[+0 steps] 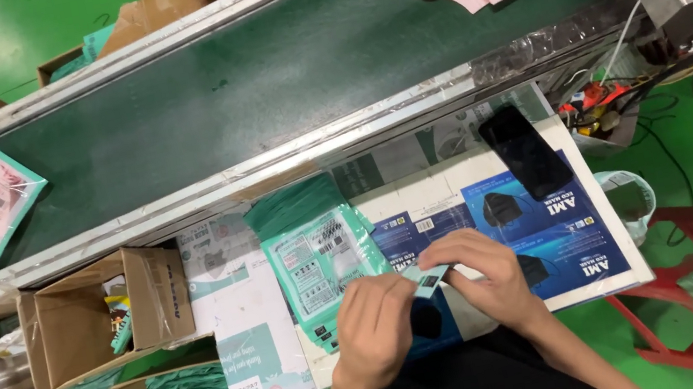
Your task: Manually placing individual face masks into plastic pouches and sealing them.
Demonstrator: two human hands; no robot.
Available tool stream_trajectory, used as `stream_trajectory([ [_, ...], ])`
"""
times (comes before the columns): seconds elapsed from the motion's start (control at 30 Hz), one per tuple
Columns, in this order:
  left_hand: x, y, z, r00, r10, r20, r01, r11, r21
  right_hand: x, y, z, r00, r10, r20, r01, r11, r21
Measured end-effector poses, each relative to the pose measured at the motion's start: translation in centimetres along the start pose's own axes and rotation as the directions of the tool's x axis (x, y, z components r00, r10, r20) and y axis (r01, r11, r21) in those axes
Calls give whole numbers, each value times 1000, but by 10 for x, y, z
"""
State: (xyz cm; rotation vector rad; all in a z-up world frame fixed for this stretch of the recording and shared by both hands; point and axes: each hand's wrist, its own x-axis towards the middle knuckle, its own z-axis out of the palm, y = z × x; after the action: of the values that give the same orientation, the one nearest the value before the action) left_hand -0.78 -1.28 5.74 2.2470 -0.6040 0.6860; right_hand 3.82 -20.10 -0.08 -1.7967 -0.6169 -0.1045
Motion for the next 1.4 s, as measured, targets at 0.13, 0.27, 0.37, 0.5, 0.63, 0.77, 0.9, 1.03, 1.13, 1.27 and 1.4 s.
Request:
stream_trajectory([
  [0.13, 4, -3, -3, 1000, -14, 18, 13, 998, 54, -1, 18, 5, 999, 35, -25, -36, 999, -41],
  [0.27, 6, -10, -1, 1000, -18, 14, 17, 999, 46, 7, 17, 3, 998, 30, -55, -33, 997, -65],
  [0.37, 4, -7, -1, 997, -65, 33, 65, 998, 18, 1, 21, 3, 998, 14, -59, -20, 995, -97],
  [0.5, 7, -5, -6, 998, -62, -2, 62, 998, 23, 2, 16, 3, 998, 16, -65, -18, 999, -35],
  [0.63, 8, -4, -8, 998, -61, -25, 61, 998, -10, 8, 11, -6, 997, -7, -78, 1, 997, -81],
  [0.77, 8, -4, -11, 998, -67, -10, 67, 997, 26, 14, 3, -9, 996, -55, -71, 47, 992, -117],
  [0.9, 7, -2, -14, 995, -90, -51, 91, 996, 22, 11, 8, -6, 995, -53, -79, 44, 991, -123],
  [1.03, 6, -1, -19, 992, -111, -60, 111, 994, 5, 11, 2, -7, 992, -50, -113, 35, 991, -132],
  [1.13, 6, 3, -23, 989, -126, -71, 127, 992, 13, 11, 7, -6, 991, -30, -128, 11, 990, -144],
  [1.27, 3, 0, -26, 990, -121, -71, 123, 992, 25, 8, 16, -2, 992, -23, -128, 11, 995, -95],
  [1.4, -4, -3, -31, 978, -186, -95, 183, 982, -44, 3, 31, -2, 992, 60, -113, -65, 997, -41],
])
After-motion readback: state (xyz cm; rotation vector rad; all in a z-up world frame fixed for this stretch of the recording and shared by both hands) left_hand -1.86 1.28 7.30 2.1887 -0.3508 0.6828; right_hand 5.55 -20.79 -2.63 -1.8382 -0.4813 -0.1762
